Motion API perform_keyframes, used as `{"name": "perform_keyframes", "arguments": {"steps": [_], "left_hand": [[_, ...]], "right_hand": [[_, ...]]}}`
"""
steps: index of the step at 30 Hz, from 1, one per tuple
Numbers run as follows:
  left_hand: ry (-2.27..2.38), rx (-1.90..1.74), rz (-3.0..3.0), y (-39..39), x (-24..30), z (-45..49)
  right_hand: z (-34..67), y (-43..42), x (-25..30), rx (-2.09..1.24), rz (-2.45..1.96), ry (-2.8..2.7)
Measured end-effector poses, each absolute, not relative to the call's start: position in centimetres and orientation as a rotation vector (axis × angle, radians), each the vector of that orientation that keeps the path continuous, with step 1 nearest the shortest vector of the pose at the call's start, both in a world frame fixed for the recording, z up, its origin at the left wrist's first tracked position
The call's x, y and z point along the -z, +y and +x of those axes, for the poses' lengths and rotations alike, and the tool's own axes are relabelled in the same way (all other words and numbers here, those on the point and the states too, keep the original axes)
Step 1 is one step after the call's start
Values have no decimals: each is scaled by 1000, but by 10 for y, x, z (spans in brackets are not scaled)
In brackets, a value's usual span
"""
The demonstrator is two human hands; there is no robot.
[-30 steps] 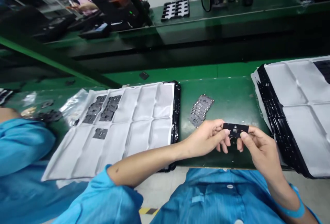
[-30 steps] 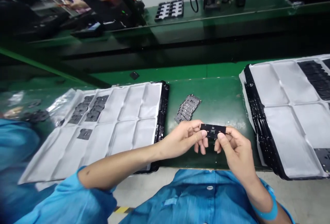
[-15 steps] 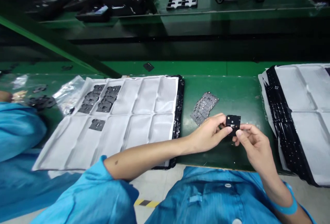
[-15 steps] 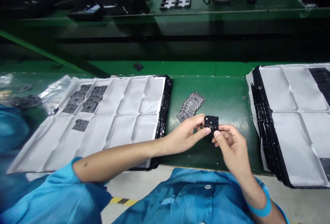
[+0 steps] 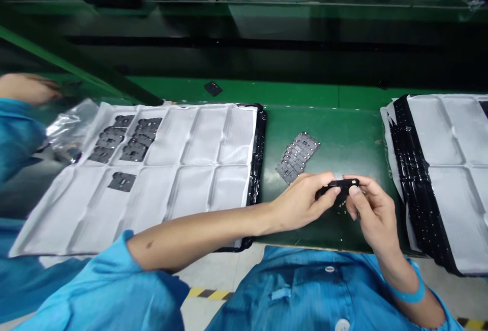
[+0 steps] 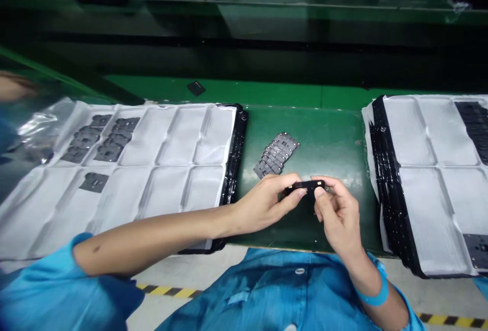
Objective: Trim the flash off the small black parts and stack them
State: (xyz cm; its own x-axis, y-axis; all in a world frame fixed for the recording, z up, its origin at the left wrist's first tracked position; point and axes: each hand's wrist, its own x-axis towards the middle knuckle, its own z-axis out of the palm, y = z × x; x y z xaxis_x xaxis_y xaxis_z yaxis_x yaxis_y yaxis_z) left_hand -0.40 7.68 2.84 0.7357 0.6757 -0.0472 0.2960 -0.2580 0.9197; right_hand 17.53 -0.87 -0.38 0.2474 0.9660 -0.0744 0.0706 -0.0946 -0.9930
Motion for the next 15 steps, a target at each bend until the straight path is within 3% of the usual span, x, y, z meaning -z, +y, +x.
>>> {"name": "perform_keyframes", "arguments": {"steps": [15], "left_hand": [[726, -350, 2062, 68, -29, -1]], "right_hand": [[177, -12, 10, -1011, -1299, -1069]]}}
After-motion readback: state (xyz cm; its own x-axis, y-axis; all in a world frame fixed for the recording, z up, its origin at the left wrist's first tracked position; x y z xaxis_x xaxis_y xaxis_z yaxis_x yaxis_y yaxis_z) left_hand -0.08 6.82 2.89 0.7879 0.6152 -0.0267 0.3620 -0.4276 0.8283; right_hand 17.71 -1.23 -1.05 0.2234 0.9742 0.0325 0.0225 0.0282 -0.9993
